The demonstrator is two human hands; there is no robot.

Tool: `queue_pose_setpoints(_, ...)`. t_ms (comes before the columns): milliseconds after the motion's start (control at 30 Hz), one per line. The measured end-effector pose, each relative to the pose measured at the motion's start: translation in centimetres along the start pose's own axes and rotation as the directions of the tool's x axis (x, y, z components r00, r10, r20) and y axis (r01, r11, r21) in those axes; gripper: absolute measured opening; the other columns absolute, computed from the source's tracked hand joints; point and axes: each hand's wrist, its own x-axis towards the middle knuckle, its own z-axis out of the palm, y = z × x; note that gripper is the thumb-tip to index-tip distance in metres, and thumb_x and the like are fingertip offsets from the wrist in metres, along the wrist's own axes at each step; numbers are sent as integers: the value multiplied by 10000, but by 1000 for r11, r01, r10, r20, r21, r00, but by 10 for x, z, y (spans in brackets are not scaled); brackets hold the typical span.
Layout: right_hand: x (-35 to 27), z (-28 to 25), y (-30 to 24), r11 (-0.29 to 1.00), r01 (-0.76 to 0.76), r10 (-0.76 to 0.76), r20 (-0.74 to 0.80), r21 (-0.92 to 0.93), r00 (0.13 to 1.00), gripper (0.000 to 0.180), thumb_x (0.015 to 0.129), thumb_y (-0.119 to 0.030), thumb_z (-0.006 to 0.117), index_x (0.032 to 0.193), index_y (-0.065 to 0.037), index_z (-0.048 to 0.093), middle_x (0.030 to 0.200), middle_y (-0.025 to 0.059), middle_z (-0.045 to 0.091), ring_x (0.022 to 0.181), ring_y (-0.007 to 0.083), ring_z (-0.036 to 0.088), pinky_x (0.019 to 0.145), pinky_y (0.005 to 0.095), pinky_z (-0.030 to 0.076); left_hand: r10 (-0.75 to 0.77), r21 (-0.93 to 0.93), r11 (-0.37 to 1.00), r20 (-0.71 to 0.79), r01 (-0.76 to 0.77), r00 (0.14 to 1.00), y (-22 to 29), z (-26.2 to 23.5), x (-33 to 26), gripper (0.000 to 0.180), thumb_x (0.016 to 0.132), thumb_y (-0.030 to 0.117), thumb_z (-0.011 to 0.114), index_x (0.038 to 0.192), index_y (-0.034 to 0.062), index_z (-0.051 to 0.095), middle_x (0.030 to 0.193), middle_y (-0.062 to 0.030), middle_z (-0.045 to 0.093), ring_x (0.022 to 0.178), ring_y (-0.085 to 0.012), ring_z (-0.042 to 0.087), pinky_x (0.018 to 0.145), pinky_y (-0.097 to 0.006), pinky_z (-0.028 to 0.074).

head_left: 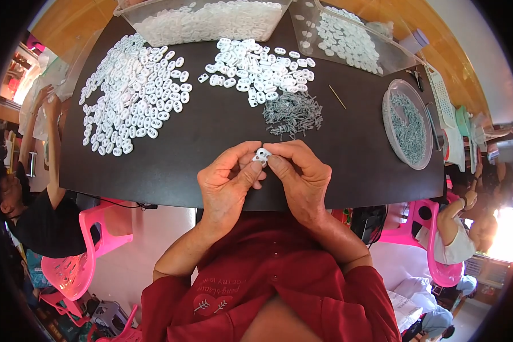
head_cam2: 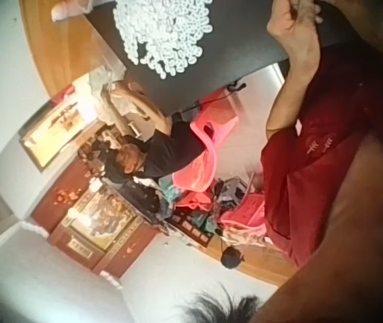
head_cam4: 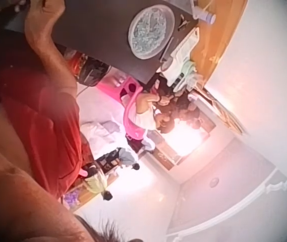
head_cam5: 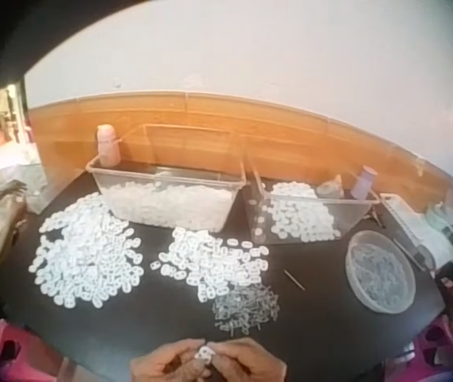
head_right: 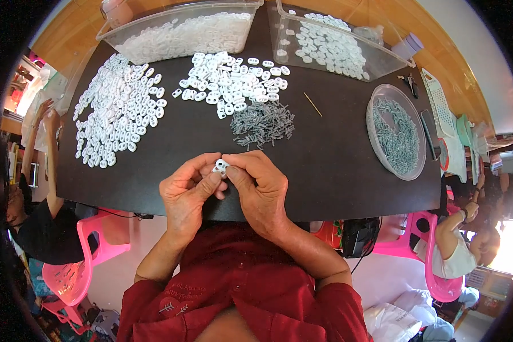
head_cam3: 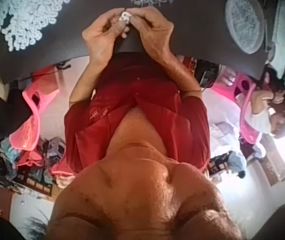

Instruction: Manually assembling small white plastic components with metal inserts at a factory workbench.

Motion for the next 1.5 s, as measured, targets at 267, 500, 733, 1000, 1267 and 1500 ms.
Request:
queue_pose_setpoints(267, -2, 0, 1, 999, 49, -47, 55, -22, 997, 246, 809, 75, 591, 1040, 1, 629, 941, 94, 589, 762, 120, 595, 632, 237, 488, 27, -35, 999, 24, -26, 999, -2, -3, 4, 272, 865, -56, 560, 1136, -50, 579, 887, -74, 625, 724, -106, 580, 597, -228, 498)
queue_pose_setpoints(500, -2, -1, 1, 976, 122, -104, 103, -181, 989, 345, 740, 55, 664, 1075, -5, 606, 973, 113, 573, 753, 166, 601, 634, 258, 502, 19, -129, 991, -16, -21, 1000, -3, -4, 5, 253, 848, -67, 571, 1100, -64, 599, 868, -110, 650, 717, -125, 593, 620, -239, 495)
queue_pose_setpoints(733, 1, 2, -2, 948, 217, -192, 124, -234, 974, 374, 700, 51, 695, 1060, 4, 605, 963, 110, 576, 755, 178, 588, 636, 267, 497, -43, -189, 982, -111, 21, 993, 0, 1, 4, 243, 841, -66, 580, 1082, -67, 606, 878, -116, 660, 710, -130, 608, 639, -235, 491)
queue_pose_setpoints(1000, 0, 4, 6, 934, 243, -233, 69, -263, 970, 324, 681, 72, 673, 998, 26, 628, 894, 128, 614, 750, 236, 583, 631, 311, 485, -105, -159, 983, -52, 96, 993, 2, -3, 4, 200, 848, -17, 605, 1041, -69, 619, 859, -92, 661, 683, -107, 588, 621, -212, 473)
queue_pose_setpoints(1267, 2, 4, 6, 928, 286, -277, 72, -237, 958, 344, 679, 71, 673, 1016, 25, 624, 895, 125, 615, 740, 230, 578, 616, 301, 479, -7, -131, 991, -10, 6, 1000, -1, -7, 6, 208, 850, 4, 617, 1046, -67, 620, 856, -70, 642, 658, -91, 550, 607, -203, 457)
queue_pose_setpoints(1500, 0, 8, 4, 912, 341, -340, 45, -227, 939, 380, 665, 69, 692, 1037, 34, 619, 907, 132, 618, 719, 223, 570, 607, 299, 478, 175, -22, 984, -9, -175, 985, -3, -5, 1, 238, 871, 2, 589, 1104, -39, 615, 878, -55, 564, 712, -98, 546, 639, -213, 466)
